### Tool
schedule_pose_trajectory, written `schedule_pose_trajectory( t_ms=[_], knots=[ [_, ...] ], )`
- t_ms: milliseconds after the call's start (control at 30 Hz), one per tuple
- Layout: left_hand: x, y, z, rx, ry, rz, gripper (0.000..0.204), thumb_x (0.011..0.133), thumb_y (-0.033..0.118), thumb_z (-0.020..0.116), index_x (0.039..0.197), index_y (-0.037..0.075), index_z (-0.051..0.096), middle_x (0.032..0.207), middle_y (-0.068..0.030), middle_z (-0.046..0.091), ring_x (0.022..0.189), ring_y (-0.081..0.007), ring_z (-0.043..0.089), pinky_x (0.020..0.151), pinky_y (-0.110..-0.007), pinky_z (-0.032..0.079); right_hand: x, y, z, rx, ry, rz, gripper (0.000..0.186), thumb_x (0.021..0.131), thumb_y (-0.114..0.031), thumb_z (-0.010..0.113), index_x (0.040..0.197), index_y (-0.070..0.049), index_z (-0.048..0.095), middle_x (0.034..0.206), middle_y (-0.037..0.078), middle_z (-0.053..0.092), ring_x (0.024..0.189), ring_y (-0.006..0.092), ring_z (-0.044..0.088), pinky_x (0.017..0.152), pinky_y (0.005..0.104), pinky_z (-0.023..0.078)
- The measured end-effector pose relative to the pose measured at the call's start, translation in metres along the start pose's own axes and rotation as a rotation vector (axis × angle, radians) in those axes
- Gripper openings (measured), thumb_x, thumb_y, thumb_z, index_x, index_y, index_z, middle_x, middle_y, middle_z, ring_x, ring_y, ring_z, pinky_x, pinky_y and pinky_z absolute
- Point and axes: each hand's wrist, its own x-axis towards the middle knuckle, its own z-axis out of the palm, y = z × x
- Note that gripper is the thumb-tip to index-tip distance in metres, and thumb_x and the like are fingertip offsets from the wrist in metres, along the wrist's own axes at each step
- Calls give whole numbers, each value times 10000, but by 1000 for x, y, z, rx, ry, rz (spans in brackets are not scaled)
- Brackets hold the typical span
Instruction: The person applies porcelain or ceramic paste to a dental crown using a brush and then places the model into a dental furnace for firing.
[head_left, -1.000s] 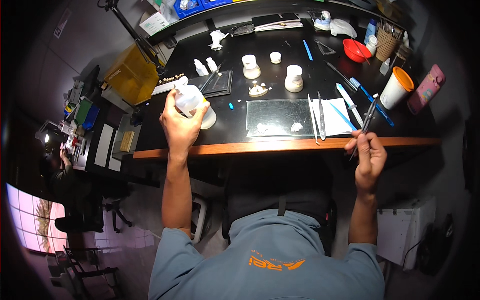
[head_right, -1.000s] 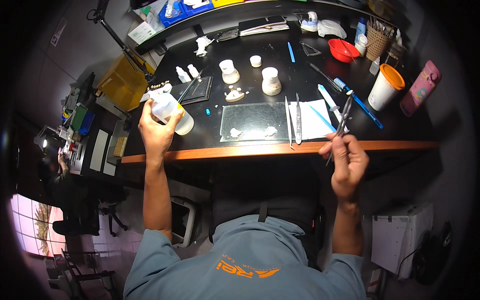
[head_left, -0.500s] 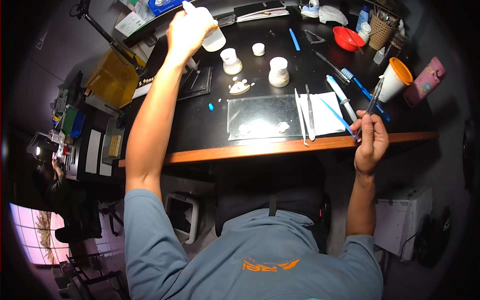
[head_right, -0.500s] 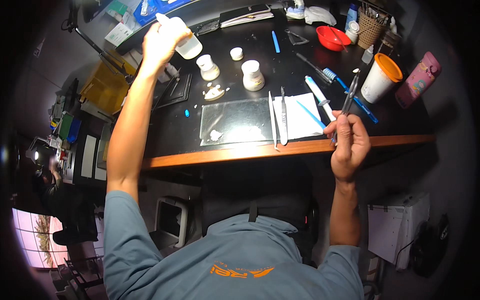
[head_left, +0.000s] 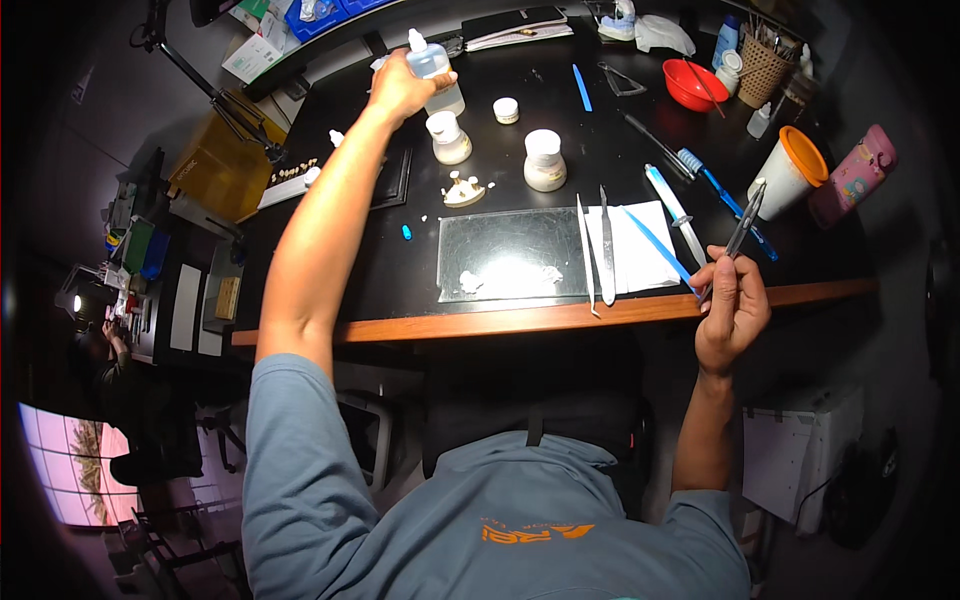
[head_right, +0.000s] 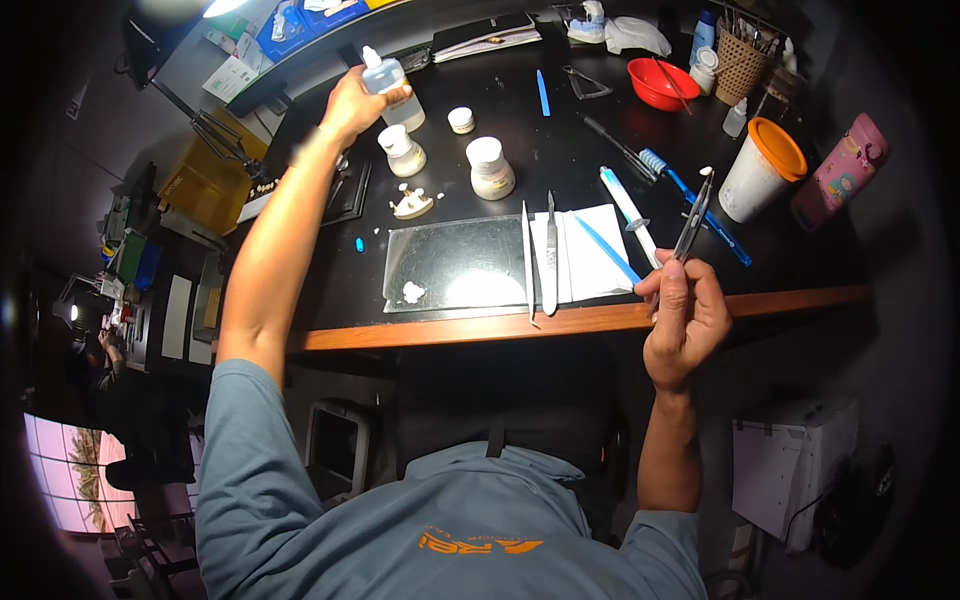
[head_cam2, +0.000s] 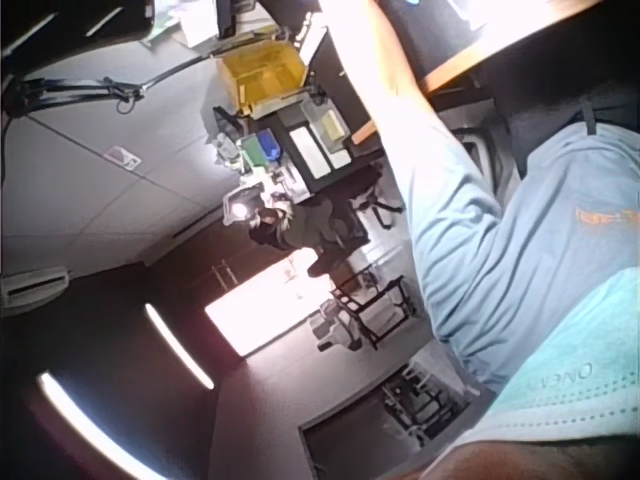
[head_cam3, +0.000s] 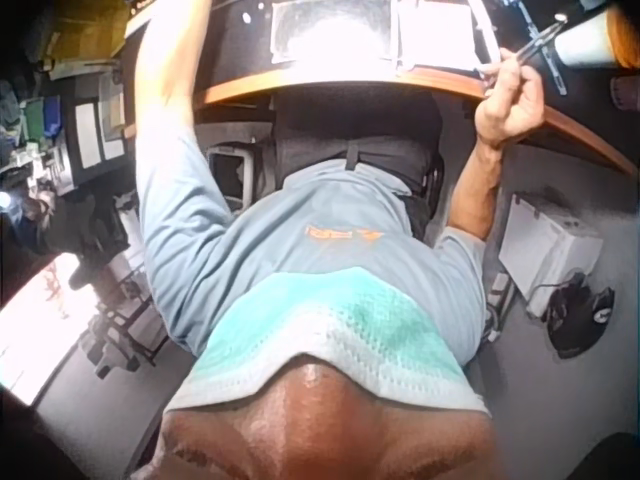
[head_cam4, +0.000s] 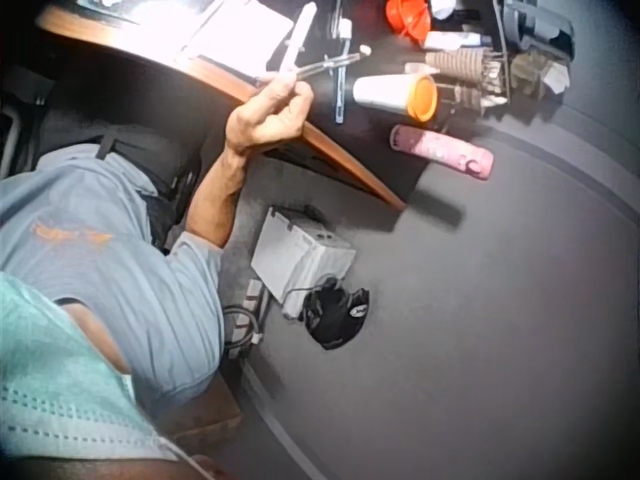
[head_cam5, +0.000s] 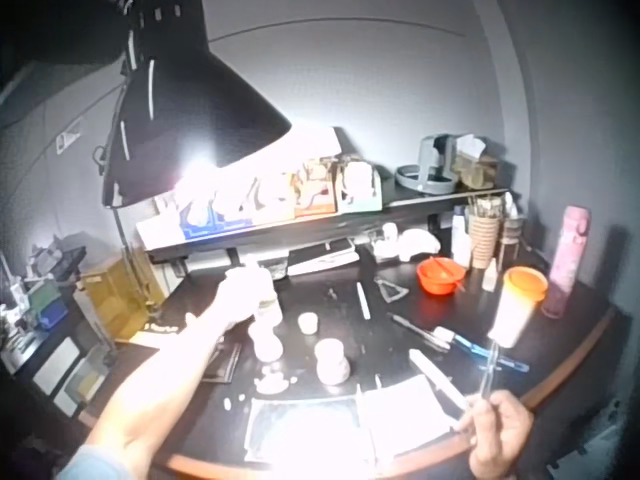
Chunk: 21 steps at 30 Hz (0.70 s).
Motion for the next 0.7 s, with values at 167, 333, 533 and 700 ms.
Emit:
schedule_pose_trajectory(
  t_ms=[167,333,533,700],
  knots=[
    [-29,10,-52,255,-60,99,755,775,205,878,1408,-107,607,1291,-227,741,1162,-274,740,1042,-379,569,2,1,-5,-8,40,19,231,1110,-159,588,1080,33,714,749,26,696,600,13,481,563,193,354],
    [-114,4,-87,-193,-442,98,750,794,-104,716,1509,12,522,1208,-76,647,1095,-149,601,943,-304,567,4,-2,4,67,15,22,222,1113,-149,593,1082,34,714,745,22,692,625,16,495,595,197,374],
    [-160,29,-57,-238,-512,253,982,757,-56,828,1632,132,422,1325,-94,670,1161,-209,614,994,-379,530,-3,1,3,-24,16,-6,230,1117,-155,592,1077,32,721,739,10,687,641,24,522,613,198,398],
    [-161,23,-48,-191,-491,332,936,773,-32,784,1623,103,417,1274,-107,729,1081,-213,654,940,-362,551,-6,3,6,-49,7,-20,231,1118,-147,592,1080,40,723,738,8,682,638,30,526,605,202,404]
  ],
)
